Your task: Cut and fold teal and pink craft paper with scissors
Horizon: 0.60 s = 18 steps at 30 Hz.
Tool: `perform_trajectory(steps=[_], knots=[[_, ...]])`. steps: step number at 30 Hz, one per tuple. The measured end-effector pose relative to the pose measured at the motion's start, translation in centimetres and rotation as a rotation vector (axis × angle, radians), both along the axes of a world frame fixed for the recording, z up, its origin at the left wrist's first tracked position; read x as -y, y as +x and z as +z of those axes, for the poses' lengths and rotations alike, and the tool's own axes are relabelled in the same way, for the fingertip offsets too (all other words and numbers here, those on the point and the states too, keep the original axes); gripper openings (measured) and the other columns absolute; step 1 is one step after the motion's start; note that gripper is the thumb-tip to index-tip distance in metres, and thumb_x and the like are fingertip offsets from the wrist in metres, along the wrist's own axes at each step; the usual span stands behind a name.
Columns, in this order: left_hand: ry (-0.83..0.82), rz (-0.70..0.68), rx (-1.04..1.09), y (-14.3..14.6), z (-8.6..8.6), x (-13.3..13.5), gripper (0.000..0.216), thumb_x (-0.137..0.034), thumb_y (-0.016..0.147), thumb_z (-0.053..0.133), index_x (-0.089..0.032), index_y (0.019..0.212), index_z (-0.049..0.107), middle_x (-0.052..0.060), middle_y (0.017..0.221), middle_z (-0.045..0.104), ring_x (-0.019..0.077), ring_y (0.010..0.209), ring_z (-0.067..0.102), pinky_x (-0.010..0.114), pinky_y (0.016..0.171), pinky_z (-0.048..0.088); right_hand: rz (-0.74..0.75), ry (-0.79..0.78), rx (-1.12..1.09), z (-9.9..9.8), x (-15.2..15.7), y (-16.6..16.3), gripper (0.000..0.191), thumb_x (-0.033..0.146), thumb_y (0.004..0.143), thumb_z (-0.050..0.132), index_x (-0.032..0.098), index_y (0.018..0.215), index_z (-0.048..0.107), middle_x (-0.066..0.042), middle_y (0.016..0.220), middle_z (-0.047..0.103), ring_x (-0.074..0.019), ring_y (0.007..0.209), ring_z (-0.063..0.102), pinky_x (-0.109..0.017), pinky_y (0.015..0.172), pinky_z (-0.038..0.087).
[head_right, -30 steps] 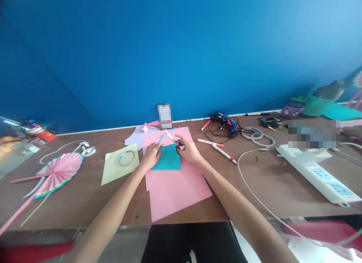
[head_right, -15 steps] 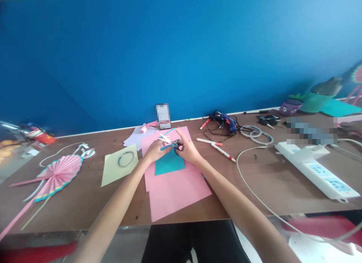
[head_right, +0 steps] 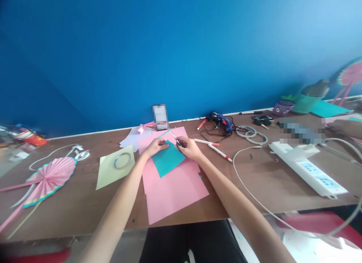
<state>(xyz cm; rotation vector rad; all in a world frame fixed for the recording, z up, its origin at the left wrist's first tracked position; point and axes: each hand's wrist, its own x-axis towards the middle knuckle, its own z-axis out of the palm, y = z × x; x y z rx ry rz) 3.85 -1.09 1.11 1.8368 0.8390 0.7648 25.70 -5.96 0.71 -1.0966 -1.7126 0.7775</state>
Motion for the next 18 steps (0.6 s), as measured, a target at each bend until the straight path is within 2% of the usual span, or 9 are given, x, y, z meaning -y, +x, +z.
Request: perform_trajectory(steps=[2,4,9,10,12,14,18], knots=[[-0.025,0.029,0.025,-0.1,0.0,0.2,0.033,-0.045,0.075,0.066,-0.013,0.078,0.058,0.002,0.078,0.060,0.0123,0.069,0.055,0.025,0.065,0.042,0.104,-0.116,0.014,0.4,-0.2,1.1,0.043,0.040,0.074,0.063,0.013,0.108,0.064,-0.005,0.080,0.068,-0.0175,0.071,0.063,-0.026,0.062,0.048],[-0.037,0.072,0.045,-0.1,-0.1,0.4,0.033,-0.045,0.075,0.066,-0.013,0.082,0.060,0.003,0.081,0.062,0.0137,0.072,0.057,0.026,0.068,0.043,0.191,-0.166,0.104,0.9,-0.2,2.5,0.041,0.041,0.072,0.066,0.014,0.103,0.067,-0.004,0.078,0.068,-0.0175,0.069,0.063,-0.026,0.059,0.047],[-0.082,0.199,0.155,-0.4,-0.5,-0.1,0.039,-0.047,0.075,0.065,-0.014,0.097,0.064,0.007,0.094,0.066,0.0179,0.083,0.060,0.029,0.075,0.045,0.218,-0.265,0.166,1.1,0.9,6.0,0.046,0.045,0.078,0.062,0.016,0.114,0.064,-0.005,0.080,0.069,-0.0152,0.062,0.061,-0.026,0.057,0.047],[-0.082,0.224,0.178,-0.5,-0.7,-0.3,0.039,-0.047,0.076,0.064,-0.014,0.097,0.063,0.007,0.094,0.066,0.0175,0.083,0.060,0.028,0.074,0.045,0.204,-0.260,0.170,1.0,1.0,6.4,0.045,0.045,0.079,0.062,0.016,0.113,0.064,-0.006,0.084,0.070,-0.0168,0.066,0.063,-0.027,0.059,0.048],[-0.070,0.261,0.207,-0.6,-1.0,-0.7,0.037,-0.047,0.077,0.062,-0.015,0.096,0.063,0.005,0.092,0.065,0.0162,0.081,0.059,0.027,0.072,0.044,0.201,-0.205,0.187,0.7,0.9,6.8,0.041,0.042,0.078,0.064,0.019,0.112,0.066,-0.008,0.101,0.070,-0.0217,0.086,0.065,-0.031,0.074,0.052],[-0.057,0.270,0.215,-0.6,-1.2,-1.0,0.035,-0.046,0.078,0.062,-0.015,0.094,0.063,0.005,0.088,0.065,0.0151,0.078,0.058,0.025,0.070,0.043,0.192,-0.170,0.190,0.5,0.6,6.9,0.038,0.039,0.077,0.065,0.021,0.111,0.067,-0.008,0.109,0.068,-0.0250,0.097,0.064,-0.036,0.085,0.050],[-0.057,0.267,0.240,-0.6,-1.5,-1.2,0.034,-0.044,0.078,0.062,-0.014,0.096,0.063,0.005,0.089,0.064,0.0146,0.078,0.058,0.025,0.070,0.043,0.172,-0.197,0.134,0.5,0.1,7.4,0.041,0.044,0.075,0.066,0.018,0.107,0.069,-0.008,0.106,0.070,-0.0282,0.100,0.063,-0.039,0.089,0.049]])
